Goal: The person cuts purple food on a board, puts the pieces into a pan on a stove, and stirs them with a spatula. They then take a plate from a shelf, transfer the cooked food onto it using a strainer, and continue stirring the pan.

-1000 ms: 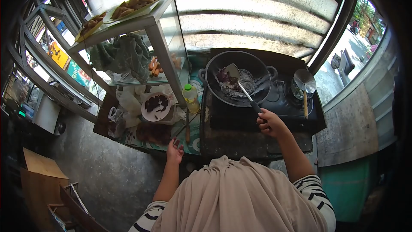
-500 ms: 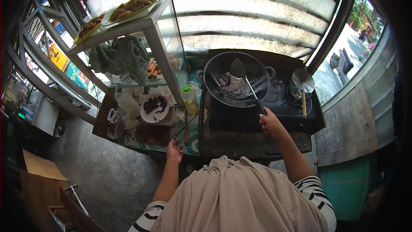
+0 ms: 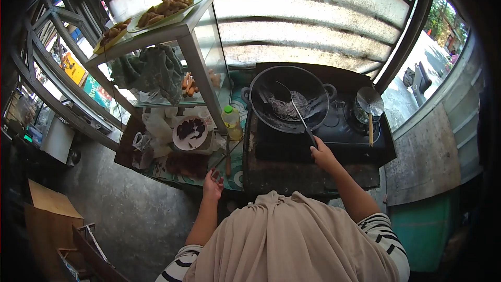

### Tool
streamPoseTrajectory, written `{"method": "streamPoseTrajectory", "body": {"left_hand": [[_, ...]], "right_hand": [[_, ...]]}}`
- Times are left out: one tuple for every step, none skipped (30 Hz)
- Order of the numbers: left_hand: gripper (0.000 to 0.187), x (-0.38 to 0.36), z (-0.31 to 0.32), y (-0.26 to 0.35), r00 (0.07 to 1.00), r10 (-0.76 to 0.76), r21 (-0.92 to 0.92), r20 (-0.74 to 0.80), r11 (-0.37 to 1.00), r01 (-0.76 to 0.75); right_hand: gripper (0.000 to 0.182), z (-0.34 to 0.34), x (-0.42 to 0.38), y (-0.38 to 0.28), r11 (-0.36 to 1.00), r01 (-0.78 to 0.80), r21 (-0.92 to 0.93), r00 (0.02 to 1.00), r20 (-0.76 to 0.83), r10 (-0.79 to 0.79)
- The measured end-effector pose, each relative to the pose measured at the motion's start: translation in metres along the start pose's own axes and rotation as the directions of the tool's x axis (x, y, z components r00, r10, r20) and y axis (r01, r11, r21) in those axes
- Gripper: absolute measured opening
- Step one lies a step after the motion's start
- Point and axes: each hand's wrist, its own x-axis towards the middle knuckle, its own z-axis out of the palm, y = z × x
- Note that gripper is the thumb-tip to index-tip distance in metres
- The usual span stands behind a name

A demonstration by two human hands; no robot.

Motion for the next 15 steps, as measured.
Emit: {"method": "streamPoseTrajectory", "body": {"left_hand": [[0.023, 0.000, -0.001, -0.001, 1.000, 0.000, 0.000, -0.002, 1.000, 0.000], [0.023, 0.000, -0.002, -0.001, 1.000, -0.002, -0.003, -0.006, 1.000, 0.002], [0.023, -0.001, -0.002, -0.001, 1.000, -0.004, -0.005, -0.010, 1.000, 0.004], [0.023, -0.001, -0.002, -0.001, 1.000, -0.004, -0.004, -0.011, 1.000, 0.004], [0.023, -0.001, -0.003, -0.002, 1.000, -0.004, -0.008, -0.015, 1.000, 0.004], [0.023, -0.001, -0.003, -0.002, 1.000, -0.005, -0.013, -0.019, 1.000, 0.004], [0.023, -0.001, -0.004, -0.002, 1.000, -0.004, -0.013, -0.019, 1.000, 0.004], [0.024, -0.001, -0.004, -0.003, 1.000, -0.001, -0.014, -0.013, 1.000, 0.001], [0.024, 0.000, -0.004, -0.002, 1.000, 0.001, -0.015, -0.007, 1.000, -0.001], [0.024, 0.000, -0.005, -0.002, 1.000, 0.002, -0.015, -0.007, 1.000, -0.002], [0.024, 0.000, -0.004, -0.002, 1.000, 0.003, -0.013, -0.006, 1.000, -0.003], [0.024, 0.000, -0.004, -0.002, 1.000, 0.003, -0.010, -0.005, 1.000, -0.003], [0.024, 0.000, -0.003, -0.002, 1.000, 0.002, -0.010, -0.005, 1.000, -0.002], [0.024, 0.001, -0.004, -0.002, 1.000, -0.001, -0.011, -0.007, 1.000, 0.001], [0.024, 0.002, -0.004, -0.003, 1.000, -0.005, -0.012, -0.010, 1.000, 0.005]], "right_hand": [[0.048, 0.001, 0.002, 0.007, 0.994, 0.062, -0.092, 0.997, -0.045, -0.067], [0.048, -0.001, 0.001, 0.003, 0.994, 0.062, -0.092, 0.997, -0.044, -0.066], [0.048, -0.005, -0.001, -0.002, 0.999, 0.011, -0.038, 1.000, 0.006, -0.011], [0.049, -0.008, -0.002, -0.006, 0.999, -0.042, 0.013, 0.997, 0.058, 0.041], [0.049, -0.009, -0.002, -0.007, 0.999, -0.042, 0.014, 0.997, 0.058, 0.041], [0.049, -0.010, -0.001, -0.008, 0.997, -0.074, 0.019, 0.996, 0.049, 0.073], [0.050, -0.011, -0.001, -0.008, 0.994, -0.106, 0.025, 0.994, 0.041, 0.105], [0.050, -0.011, -0.002, -0.009, 0.994, -0.106, 0.025, 0.994, 0.041, 0.104], [0.051, -0.012, -0.003, -0.010, 0.994, -0.105, -0.027, 0.994, 0.002, 0.105], [0.051, -0.012, -0.003, -0.011, 0.991, -0.106, -0.079, 0.994, -0.037, 0.103], [0.051, -0.012, 0.000, -0.003, 0.991, -0.106, -0.079, 0.994, -0.037, 0.103], [0.051, -0.012, 0.004, 0.007, 0.979, 0.017, -0.206, 0.992, -0.117, -0.042], [0.052, -0.012, 0.007, 0.017, 0.933, 0.125, -0.337, 0.965, -0.176, -0.193], [0.052, -0.013, 0.005, 0.012, 0.933, 0.124, -0.337, 0.965, -0.177, -0.192], [0.052, -0.014, 0.004, 0.007, 0.924, 0.106, -0.366, 0.963, -0.194, -0.187]]}}
